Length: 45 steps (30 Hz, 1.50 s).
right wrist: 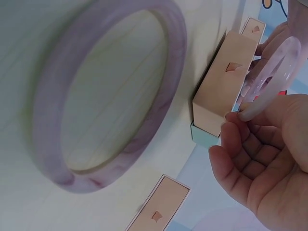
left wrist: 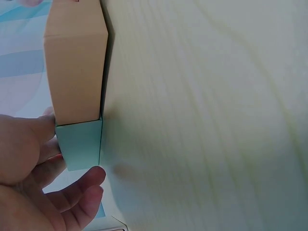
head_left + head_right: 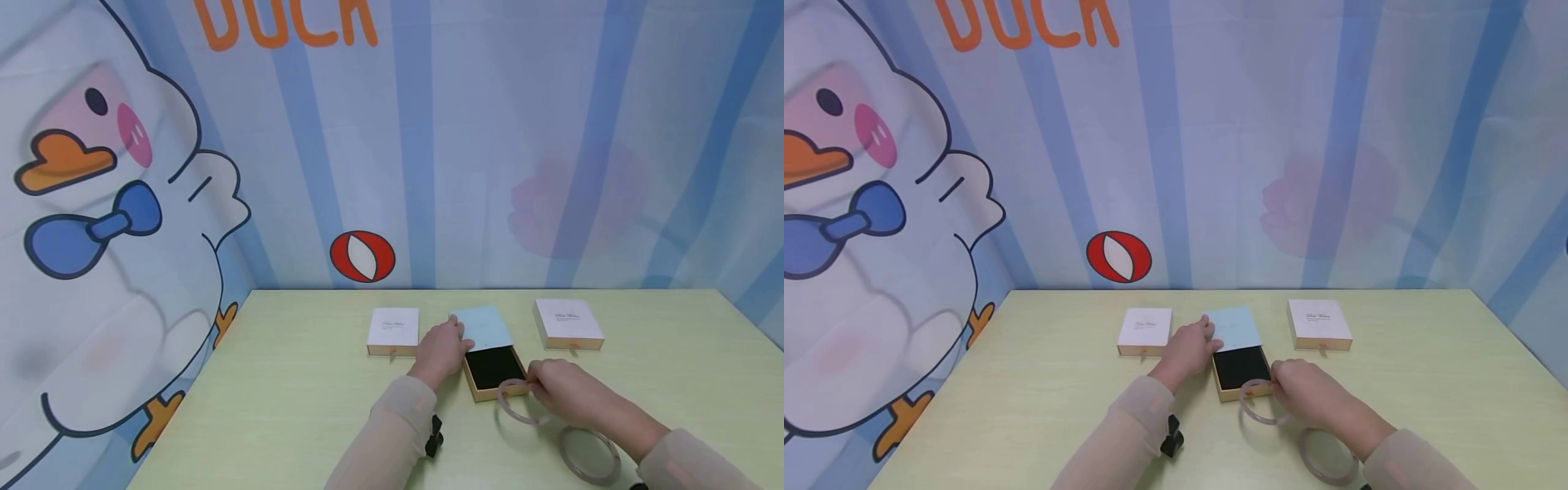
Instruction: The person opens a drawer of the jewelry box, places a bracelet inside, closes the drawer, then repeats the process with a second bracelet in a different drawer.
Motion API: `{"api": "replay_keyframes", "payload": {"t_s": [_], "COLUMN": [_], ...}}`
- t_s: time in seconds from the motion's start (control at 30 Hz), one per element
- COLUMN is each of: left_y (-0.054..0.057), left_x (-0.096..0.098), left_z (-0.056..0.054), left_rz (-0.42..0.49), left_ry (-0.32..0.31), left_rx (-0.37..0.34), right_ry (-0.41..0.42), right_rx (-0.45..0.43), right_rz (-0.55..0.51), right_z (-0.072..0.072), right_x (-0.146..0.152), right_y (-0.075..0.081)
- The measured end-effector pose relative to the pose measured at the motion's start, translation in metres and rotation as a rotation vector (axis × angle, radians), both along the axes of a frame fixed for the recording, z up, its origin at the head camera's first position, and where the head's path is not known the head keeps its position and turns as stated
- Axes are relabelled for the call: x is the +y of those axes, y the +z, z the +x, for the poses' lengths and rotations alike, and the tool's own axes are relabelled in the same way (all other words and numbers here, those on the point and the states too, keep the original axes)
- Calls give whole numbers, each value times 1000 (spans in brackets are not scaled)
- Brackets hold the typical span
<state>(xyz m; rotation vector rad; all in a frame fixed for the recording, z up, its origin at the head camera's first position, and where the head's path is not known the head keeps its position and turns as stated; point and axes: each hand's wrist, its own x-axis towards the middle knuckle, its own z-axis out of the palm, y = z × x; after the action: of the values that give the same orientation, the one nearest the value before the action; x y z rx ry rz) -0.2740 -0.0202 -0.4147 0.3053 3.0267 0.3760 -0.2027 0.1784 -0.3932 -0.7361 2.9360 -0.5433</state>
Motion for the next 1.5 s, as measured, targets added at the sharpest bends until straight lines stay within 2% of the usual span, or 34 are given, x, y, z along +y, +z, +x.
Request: {"api": "replay_keyframes", "payload": {"t_s": [0.57, 0.9, 1.07, 1.5], "left_y": [1, 1, -1, 0], "left_x": [0, -1, -1, -1], "left_z": [1, 0, 0, 1], "left_rz": [5, 9, -20, -28], "left_ry": [-9, -18, -19, -24], "left_rx": [10, 19, 23, 20], "right_ry": [30, -5, -23, -30], "right_rx": [67, 56, 48, 93], "right_rz": [-9, 3, 5, -23], "right_z": [-4, -5, -4, -5], "right_x": [3, 1, 0, 1], "right_y": [-2, -1, 0, -2]}}
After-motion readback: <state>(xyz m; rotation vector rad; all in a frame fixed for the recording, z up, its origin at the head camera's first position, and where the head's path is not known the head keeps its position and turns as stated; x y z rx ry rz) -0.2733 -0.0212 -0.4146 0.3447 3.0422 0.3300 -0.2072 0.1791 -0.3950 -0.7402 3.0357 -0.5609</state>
